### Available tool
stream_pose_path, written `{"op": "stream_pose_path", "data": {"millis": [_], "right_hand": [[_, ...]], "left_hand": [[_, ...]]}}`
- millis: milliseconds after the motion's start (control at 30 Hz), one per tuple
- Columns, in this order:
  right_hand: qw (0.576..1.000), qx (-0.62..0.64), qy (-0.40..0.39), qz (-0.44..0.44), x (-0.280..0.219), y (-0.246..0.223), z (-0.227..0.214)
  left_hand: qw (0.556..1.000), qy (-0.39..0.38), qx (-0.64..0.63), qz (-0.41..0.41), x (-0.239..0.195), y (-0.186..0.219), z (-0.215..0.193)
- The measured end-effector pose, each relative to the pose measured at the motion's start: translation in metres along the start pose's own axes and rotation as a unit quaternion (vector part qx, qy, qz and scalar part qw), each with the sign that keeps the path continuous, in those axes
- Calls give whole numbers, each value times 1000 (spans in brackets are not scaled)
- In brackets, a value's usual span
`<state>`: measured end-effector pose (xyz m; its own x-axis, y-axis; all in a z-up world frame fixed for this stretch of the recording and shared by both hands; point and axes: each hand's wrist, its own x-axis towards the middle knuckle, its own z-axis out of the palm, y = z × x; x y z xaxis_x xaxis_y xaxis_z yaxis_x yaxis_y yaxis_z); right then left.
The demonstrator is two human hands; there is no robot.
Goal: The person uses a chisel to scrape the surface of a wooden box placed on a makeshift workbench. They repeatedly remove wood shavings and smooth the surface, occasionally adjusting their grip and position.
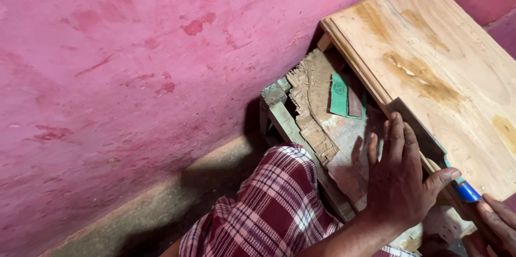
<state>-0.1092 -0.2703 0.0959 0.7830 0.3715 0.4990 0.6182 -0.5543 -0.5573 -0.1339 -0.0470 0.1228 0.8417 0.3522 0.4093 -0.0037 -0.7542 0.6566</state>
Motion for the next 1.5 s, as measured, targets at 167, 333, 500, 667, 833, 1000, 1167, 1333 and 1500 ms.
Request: {"op": "stream_pose_path", "data": {"millis": [167, 333, 500, 667, 833, 1000, 1167, 1333, 1500], "right_hand": [[1000, 14, -10, 8, -26, 17, 3], [1000, -3, 5, 13, -24, 10, 2], [998, -34, -47, -10, 5, -24, -6], [999, -14, -25, 37, -7, -19, -5], [997, 40, -16, 71, -11, -11, 1], [996, -37, -26, -80, 10, -20, 1], [1000, -11, -14, 17, -7, -38, -6], [998, 5, -3, 57, 0, -39, 1], [998, -29, -25, 40, 7, -45, -3]], "left_hand": [[999, 18, 29, 4, -2, -1, 0], [998, -5, 57, 1, -7, 8, 4], [1000, 20, -20, -8, -2, -4, 9], [991, 42, 130, 9, 0, 0, 11], [998, 33, -47, -6, 6, -4, 9], [998, 37, -49, -2, 9, -11, 15], [989, -3, -144, -18, 0, -9, 19], [999, 7, -38, 7, 6, -13, 13], [998, 24, -53, -12, 5, -6, 11]]}}
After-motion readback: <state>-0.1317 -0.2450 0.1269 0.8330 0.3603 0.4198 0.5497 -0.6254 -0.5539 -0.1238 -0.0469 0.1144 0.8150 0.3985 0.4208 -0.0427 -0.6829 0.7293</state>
